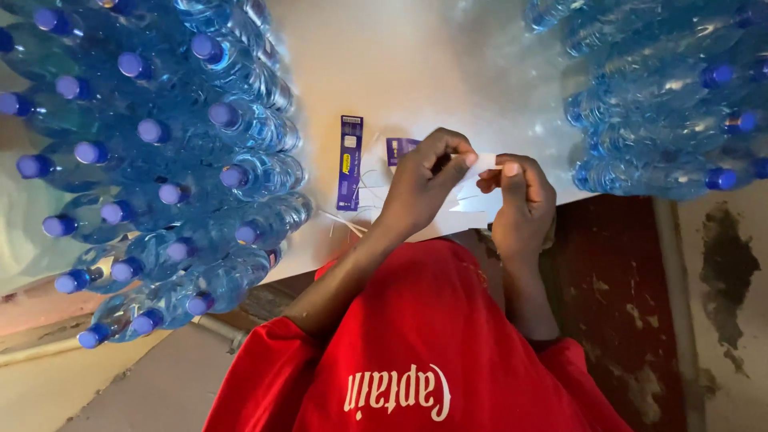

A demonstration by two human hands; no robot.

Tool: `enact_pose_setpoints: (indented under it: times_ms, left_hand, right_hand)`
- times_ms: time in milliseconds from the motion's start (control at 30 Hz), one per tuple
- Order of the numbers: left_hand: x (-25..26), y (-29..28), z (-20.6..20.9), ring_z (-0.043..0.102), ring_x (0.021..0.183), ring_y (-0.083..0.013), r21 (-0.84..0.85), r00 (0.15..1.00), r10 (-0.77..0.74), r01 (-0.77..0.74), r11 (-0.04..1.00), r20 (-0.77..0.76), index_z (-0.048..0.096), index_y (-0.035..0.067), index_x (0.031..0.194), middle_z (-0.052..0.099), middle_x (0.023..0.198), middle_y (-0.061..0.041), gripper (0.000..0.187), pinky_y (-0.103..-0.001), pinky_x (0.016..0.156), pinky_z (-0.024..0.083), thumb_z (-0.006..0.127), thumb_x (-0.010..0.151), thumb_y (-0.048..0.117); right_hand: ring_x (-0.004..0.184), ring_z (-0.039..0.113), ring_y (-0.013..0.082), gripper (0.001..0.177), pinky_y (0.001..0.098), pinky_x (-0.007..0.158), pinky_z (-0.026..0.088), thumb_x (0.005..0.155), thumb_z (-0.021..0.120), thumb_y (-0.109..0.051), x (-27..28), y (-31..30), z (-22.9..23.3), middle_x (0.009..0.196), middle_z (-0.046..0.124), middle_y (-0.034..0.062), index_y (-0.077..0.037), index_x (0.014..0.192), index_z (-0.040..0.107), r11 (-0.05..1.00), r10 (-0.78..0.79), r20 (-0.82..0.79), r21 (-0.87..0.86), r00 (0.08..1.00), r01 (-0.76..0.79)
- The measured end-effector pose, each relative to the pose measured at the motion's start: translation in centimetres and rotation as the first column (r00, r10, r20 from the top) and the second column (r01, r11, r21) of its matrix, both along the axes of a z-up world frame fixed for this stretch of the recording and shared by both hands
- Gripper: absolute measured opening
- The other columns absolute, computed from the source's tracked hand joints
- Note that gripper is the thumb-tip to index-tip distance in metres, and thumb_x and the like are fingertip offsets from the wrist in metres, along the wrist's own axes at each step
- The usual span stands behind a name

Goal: Manual application of brand labels onto plastic water bottles

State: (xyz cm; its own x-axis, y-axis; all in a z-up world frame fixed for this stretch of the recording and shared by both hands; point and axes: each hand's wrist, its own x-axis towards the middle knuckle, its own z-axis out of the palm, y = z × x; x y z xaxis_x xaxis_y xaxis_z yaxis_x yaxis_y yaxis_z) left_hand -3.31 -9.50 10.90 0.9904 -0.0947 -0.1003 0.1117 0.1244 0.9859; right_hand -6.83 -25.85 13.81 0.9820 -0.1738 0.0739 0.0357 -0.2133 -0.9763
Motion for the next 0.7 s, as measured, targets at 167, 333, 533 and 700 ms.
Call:
enact_pose_setpoints:
  times_ms: [167,333,533,700]
  left_hand:
    - [2.0,3.7,1.8,0.068,0.076,-0.0147,-0.157,0.951,0.307,-0.299,0.941,0.026,0.071,0.012,0.112,0.073,0.105,-0.006,0.003,-0.03,0.069,0.063,0.07,0.113,0.015]
    - [3.4,7.5,7.1,0.055,0.047,-0.0053,-0.249,0.813,0.551,-0.503,0.827,0.187,0.066,0.012,0.113,0.07,0.101,-0.003,0.011,-0.017,0.043,0.051,0.068,0.115,0.023]
    - [3.5,6.4,7.0,0.079,0.118,-0.029,-0.153,0.734,0.559,-0.546,0.823,0.387,0.054,0.015,0.128,0.077,0.126,-0.019,0.03,-0.032,0.077,0.072,0.061,0.12,0.043]
    - [2.7,-1.7,0.3,0.064,0.146,-0.0357,0.073,0.8,0.229,-0.321,0.944,0.555,0.064,0.007,0.128,0.07,0.145,-0.012,0.019,-0.04,0.117,0.054,0.071,0.111,0.009]
  right_hand:
    - [0.083,0.064,0.0184,0.029,0.0331,0.08,0.054,0.124,0.049,-0.017,0.5,-1.0,-4.3,0.09,0.067,0.0137,-0.003,0.113,0.072,0.996,-0.087,-0.098,-0.008,0.991,0.087]
    - [0.09,0.072,0.0321,0.027,0.0474,0.083,0.059,0.118,0.055,-0.015,-2.0,-5.5,-20.4,0.096,0.073,0.0222,-0.001,0.121,0.078,0.971,-0.019,-0.409,-0.227,0.912,-0.081]
    - [0.134,0.07,0.0327,0.072,0.0464,0.103,0.057,0.103,0.05,-0.055,-0.2,-1.6,-5.5,0.157,0.068,0.0088,-0.023,0.167,0.049,0.717,-0.029,-0.972,-0.183,0.233,-0.673]
    - [0.119,0.067,0.0254,0.075,0.0383,0.093,0.059,0.098,0.077,-0.059,1.0,-1.2,0.1,0.131,0.062,0.0148,-0.006,0.144,0.049,0.925,0.224,-0.122,0.34,0.967,-0.171]
